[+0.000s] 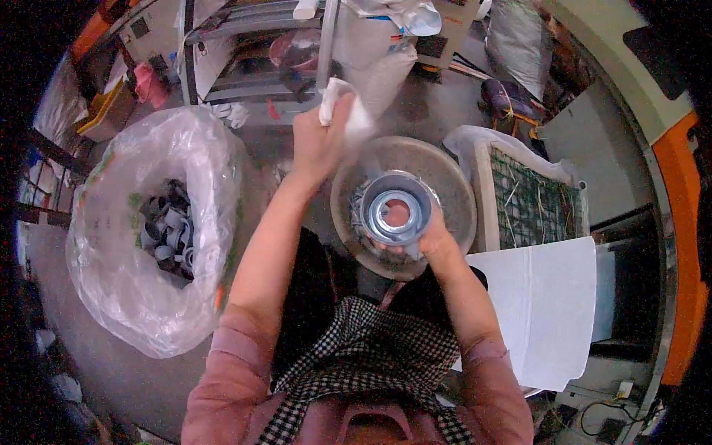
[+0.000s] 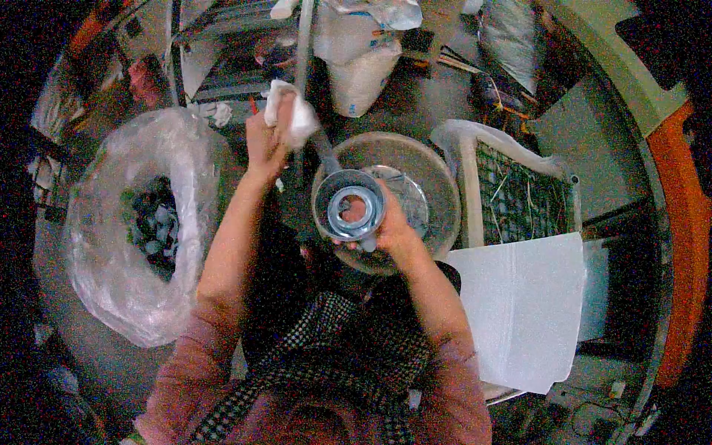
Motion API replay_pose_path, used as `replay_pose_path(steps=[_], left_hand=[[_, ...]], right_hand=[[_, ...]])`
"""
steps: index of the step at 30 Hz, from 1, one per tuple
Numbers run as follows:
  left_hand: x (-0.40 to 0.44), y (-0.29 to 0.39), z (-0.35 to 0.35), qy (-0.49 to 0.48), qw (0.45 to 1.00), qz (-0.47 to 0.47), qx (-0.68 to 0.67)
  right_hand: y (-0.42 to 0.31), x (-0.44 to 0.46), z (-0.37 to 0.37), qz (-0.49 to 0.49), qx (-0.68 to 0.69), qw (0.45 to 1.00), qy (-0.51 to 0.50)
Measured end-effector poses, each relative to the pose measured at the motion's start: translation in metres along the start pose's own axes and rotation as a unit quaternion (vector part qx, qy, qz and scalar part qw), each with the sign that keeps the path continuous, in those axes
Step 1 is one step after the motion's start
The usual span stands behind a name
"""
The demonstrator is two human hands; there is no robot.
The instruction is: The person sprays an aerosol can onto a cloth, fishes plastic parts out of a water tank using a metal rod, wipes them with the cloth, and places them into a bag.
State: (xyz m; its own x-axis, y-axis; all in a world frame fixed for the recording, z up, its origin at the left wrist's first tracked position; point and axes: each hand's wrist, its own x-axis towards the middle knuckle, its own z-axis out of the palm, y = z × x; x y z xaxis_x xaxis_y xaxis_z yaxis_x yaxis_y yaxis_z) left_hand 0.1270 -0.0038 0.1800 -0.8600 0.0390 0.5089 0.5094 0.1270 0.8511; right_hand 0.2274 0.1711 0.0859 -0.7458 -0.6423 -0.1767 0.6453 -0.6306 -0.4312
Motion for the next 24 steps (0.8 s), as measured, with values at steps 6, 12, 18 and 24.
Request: replay_pose_path(steps=[6,12,18,24], left_hand=[[-0.015,-0.056,0.030,-0.068,0.998,0.007,-0.010],[-0.039,-0.044,0.032,-0.223,0.931,-0.235,-0.167],[-0.036,-0.048,0.033,-0.143,0.968,-0.145,-0.145],[-0.025,-0.023,0.013,-0.017,0.998,0.053,0.029]], right_hand=[[-0.004,-0.007,0.005,-0.026,0.011,1.000,0.008],[-0.003,-0.007,0.014,-0.036,0.007,0.999,0.035],[-0.003,-0.010,0.018,-0.037,-0.019,0.999,0.030],[-0.005,-0.010,0.009,-0.089,-0.091,0.987,0.097]])
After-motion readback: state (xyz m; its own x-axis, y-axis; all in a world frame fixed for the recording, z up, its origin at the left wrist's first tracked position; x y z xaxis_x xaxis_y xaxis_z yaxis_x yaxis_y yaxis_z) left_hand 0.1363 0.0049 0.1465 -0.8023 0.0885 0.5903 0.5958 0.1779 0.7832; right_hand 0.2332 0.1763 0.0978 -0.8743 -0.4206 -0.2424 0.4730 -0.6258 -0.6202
